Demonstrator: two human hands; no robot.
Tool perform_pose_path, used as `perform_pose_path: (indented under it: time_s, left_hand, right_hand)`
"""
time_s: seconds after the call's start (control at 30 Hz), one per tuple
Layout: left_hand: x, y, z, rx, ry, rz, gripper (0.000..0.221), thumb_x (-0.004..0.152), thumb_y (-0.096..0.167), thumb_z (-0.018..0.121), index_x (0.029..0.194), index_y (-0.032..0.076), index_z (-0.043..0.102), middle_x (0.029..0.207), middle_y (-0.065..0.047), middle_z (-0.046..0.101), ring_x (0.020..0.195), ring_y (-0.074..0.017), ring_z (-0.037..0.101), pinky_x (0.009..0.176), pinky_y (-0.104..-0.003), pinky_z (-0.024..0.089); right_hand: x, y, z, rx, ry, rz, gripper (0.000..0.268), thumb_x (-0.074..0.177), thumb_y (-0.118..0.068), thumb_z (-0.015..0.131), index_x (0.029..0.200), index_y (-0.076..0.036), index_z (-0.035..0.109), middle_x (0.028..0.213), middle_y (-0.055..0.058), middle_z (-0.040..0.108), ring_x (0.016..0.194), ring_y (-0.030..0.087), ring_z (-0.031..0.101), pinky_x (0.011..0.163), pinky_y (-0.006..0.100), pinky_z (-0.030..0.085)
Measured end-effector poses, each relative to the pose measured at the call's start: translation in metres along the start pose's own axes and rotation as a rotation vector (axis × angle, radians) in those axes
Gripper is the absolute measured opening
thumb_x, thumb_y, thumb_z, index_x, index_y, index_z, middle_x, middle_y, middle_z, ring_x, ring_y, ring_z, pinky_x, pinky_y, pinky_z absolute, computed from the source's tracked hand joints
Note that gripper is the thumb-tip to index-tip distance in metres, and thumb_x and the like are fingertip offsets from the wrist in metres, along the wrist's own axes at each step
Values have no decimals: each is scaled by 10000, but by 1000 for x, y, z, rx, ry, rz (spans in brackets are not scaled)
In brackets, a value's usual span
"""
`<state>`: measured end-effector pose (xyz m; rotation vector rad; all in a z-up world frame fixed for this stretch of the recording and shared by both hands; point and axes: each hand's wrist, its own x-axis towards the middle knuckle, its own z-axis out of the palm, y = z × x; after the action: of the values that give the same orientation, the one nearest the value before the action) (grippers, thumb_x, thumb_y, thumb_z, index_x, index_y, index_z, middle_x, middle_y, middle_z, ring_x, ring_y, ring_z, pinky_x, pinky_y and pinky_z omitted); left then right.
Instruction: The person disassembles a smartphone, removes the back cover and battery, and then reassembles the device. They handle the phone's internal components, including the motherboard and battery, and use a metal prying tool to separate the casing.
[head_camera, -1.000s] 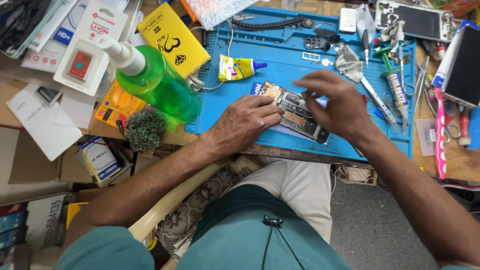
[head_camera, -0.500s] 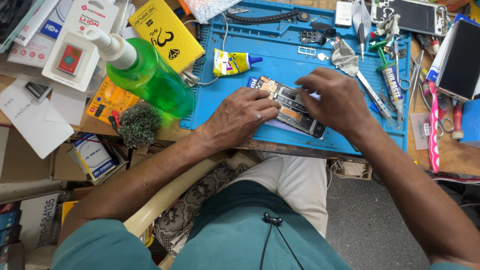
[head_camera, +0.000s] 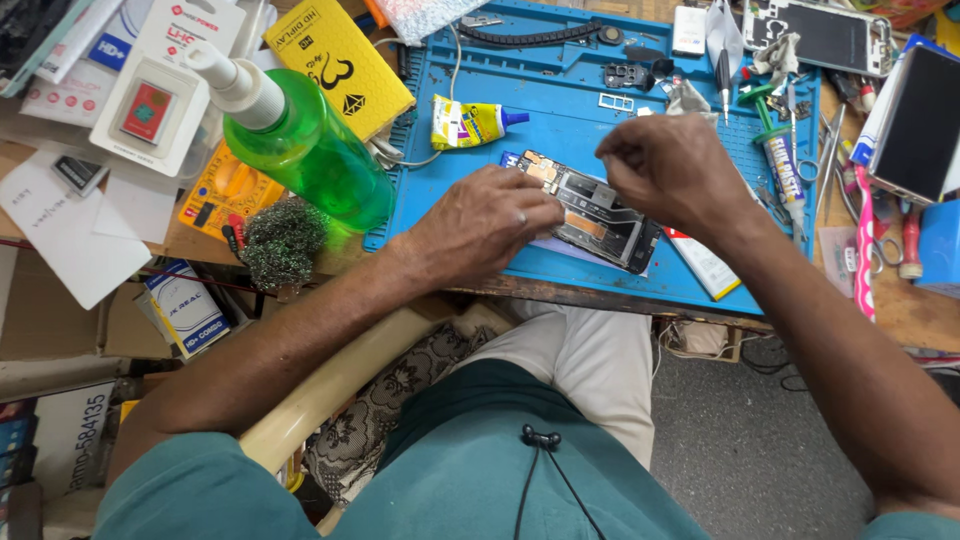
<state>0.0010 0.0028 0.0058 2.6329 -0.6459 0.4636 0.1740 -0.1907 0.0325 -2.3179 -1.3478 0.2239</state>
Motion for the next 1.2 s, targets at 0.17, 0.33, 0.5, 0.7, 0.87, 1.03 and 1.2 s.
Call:
perform_pose_path:
  time_s: [0.17, 0.33, 0.5, 0.7, 0.87, 1.03, 1.2]
  left_hand:
    - [27, -10, 0, 21, -14, -112, 256, 957, 40, 611, 1198, 83, 688, 1018, -119, 691, 865, -308, 707, 771, -443, 557]
    - [58, -20, 12, 211, -60, -31, 168, 884, 46, 634, 1029, 67, 716, 918, -113, 674, 779, -297, 704, 685, -443, 557]
    - [62, -25, 23, 301, -64, 68, 101, 912, 88, 636, 907, 60, 733, 823, -93, 652, 778, -246, 679, 764, -421, 545]
    - [59, -27, 22, 368, -87, 169, 128, 898, 130, 645, 825, 71, 733, 825, -78, 657, 851, -230, 674, 819, -387, 535]
    - [65, -32, 17, 268, -88, 134, 120, 900, 95, 642, 842, 88, 747, 816, -82, 665, 827, -229, 672, 828, -410, 546]
    - [66, -32, 18, 236, -144, 125, 135, 894, 134, 678, 793, 67, 736, 796, -99, 669, 799, -249, 669, 784, -432, 545]
    - [69, -36, 28, 197, -27, 132, 66, 901, 81, 689, 860, 62, 737, 848, -109, 666, 867, -277, 667, 821, -456, 534]
  right_hand:
    - [-50, -10, -5, -233, 49, 3, 180, 877, -148, 753, 1031, -57, 782, 980, 115, 756, 719, 242, 726, 707, 387, 586]
    - [-71, -11, 3, -352, 183, -144, 140, 917, -120, 727, 1031, -46, 760, 1014, 110, 748, 882, 275, 733, 768, 390, 597]
    - [-71, -7, 6, -475, 132, -216, 88, 975, -67, 655, 938, -22, 721, 965, 131, 743, 871, 270, 731, 723, 401, 601]
    - [-64, -6, 5, -619, -50, -204, 97, 919, -84, 642, 882, -7, 686, 880, 149, 708, 799, 278, 721, 661, 393, 605]
    - [-58, -3, 5, -653, -67, -191, 107, 943, -74, 641, 875, -6, 689, 856, 137, 695, 775, 248, 715, 697, 379, 610]
    - [-52, 12, -1, -248, 56, -82, 127, 894, -105, 707, 838, 7, 726, 809, 145, 704, 684, 263, 704, 682, 385, 597]
    - [-43, 30, 2, -29, 28, 80, 144, 874, -139, 726, 910, -4, 764, 802, 130, 747, 673, 204, 738, 674, 332, 612]
